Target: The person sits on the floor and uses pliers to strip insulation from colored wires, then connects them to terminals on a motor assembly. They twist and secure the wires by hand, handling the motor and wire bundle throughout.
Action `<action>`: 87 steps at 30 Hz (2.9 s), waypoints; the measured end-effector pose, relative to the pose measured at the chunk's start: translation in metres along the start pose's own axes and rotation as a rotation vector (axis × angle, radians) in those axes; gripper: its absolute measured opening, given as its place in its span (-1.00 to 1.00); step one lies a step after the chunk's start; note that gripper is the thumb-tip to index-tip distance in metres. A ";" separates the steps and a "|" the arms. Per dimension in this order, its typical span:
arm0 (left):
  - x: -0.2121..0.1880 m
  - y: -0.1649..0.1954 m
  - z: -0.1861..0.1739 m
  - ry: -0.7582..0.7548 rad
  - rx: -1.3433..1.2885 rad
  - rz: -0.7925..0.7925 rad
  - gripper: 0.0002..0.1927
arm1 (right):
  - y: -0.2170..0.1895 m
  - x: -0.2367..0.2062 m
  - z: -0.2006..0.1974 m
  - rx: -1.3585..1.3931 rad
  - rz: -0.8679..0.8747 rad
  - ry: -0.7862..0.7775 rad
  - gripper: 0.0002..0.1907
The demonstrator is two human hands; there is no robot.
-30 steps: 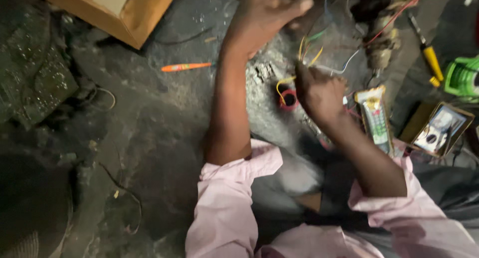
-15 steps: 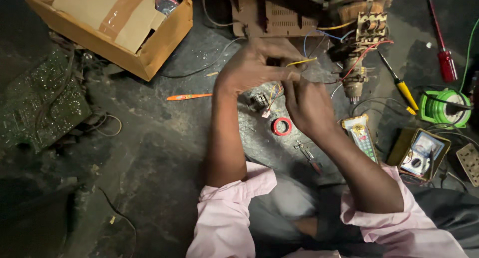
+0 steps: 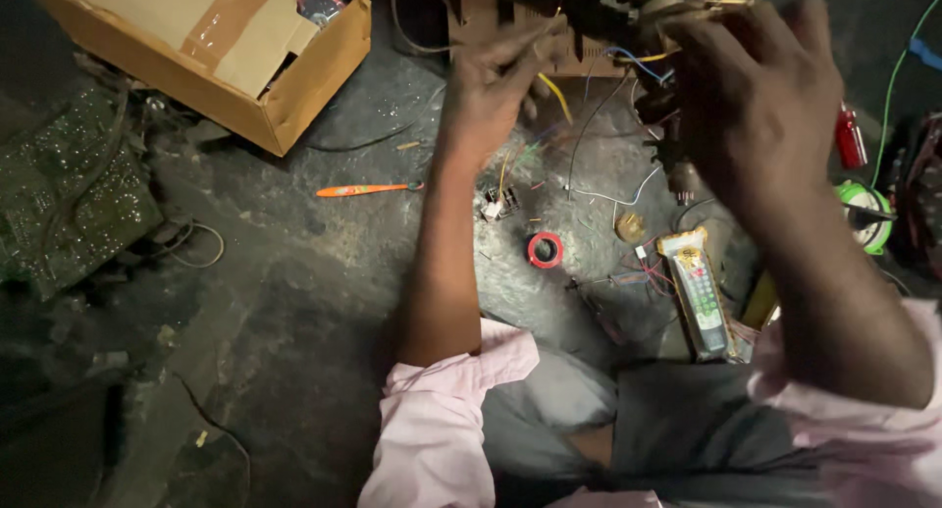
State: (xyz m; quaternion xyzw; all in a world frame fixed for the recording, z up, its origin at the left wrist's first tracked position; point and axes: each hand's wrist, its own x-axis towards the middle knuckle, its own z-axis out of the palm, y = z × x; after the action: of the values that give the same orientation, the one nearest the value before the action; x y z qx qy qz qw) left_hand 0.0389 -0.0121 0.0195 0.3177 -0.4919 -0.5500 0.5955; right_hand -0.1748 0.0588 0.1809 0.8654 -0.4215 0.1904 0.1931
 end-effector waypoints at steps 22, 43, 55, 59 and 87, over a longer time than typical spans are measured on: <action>0.001 -0.008 0.028 0.076 -0.028 -0.264 -0.67 | 0.014 0.002 0.041 0.118 0.069 -0.053 -0.81; -0.008 -0.039 0.094 0.075 -0.394 0.016 -0.78 | 0.007 -0.022 0.046 0.070 0.226 0.103 -0.80; -0.011 -0.020 0.111 0.161 0.023 0.312 -0.81 | 0.011 -0.040 0.050 0.150 0.328 0.100 -0.79; -0.018 -0.008 0.118 0.130 0.108 0.414 -0.78 | 0.017 -0.044 0.038 0.213 0.280 0.105 -0.68; -0.028 0.003 0.126 0.104 0.538 0.735 -0.64 | 0.032 -0.029 -0.005 0.537 0.662 -0.269 -0.83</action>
State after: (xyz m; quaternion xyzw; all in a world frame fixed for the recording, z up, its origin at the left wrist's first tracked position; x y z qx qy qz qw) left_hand -0.0751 0.0358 0.0551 0.2926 -0.6667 -0.1383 0.6714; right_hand -0.2180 0.0613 0.1765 0.7202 -0.6328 0.2305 -0.1662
